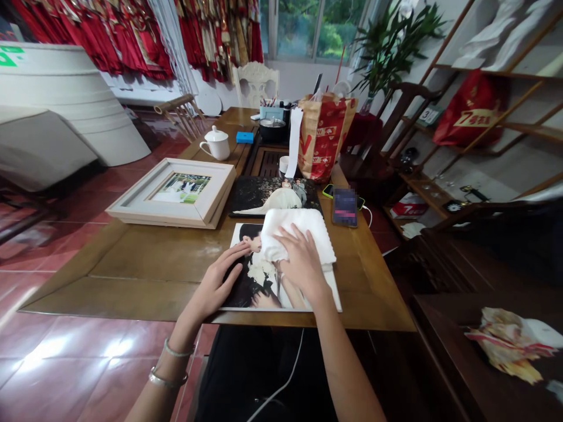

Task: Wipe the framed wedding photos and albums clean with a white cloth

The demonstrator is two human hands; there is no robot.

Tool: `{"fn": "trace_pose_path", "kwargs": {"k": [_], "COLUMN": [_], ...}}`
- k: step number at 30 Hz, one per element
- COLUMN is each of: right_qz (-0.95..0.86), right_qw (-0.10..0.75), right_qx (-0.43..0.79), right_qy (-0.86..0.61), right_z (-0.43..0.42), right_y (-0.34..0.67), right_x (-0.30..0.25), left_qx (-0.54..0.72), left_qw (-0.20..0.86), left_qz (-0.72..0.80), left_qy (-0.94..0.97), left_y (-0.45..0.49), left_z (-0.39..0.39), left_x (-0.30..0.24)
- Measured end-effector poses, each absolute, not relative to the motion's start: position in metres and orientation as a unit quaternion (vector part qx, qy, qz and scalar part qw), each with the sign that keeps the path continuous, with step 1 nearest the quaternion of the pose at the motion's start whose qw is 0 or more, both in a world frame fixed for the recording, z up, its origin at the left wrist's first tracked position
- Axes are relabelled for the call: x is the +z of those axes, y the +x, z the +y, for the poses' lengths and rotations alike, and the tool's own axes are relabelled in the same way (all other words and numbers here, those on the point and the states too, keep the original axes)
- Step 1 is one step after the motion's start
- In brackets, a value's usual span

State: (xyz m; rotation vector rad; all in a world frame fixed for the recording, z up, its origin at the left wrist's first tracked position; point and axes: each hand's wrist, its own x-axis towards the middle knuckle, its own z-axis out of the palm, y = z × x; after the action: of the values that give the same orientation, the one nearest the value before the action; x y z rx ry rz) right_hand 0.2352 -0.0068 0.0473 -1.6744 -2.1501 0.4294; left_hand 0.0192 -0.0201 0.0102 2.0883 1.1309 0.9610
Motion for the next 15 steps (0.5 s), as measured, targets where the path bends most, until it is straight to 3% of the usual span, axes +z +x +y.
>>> {"fn": "trace_pose_path", "kwargs": {"k": [8, 15], "right_qz": [-0.865, -0.868], "right_qw": [0.151, 0.110], "right_qx": [0.181, 0.293], "right_qy": [-0.444, -0.386], "right_z": [-0.081, -0.097], "right_y": [0.212, 0.255], "right_x": [0.049, 0.064], "left_qx": [0.440, 0.387], "left_qw": [0.267, 0.283], "left_qz": [0.417, 0.403], "left_qy": [0.749, 0.780], "left_y": [0.015, 0.017], "left_z": [-0.024, -0.022], "left_x": [0.011, 0.010]}}
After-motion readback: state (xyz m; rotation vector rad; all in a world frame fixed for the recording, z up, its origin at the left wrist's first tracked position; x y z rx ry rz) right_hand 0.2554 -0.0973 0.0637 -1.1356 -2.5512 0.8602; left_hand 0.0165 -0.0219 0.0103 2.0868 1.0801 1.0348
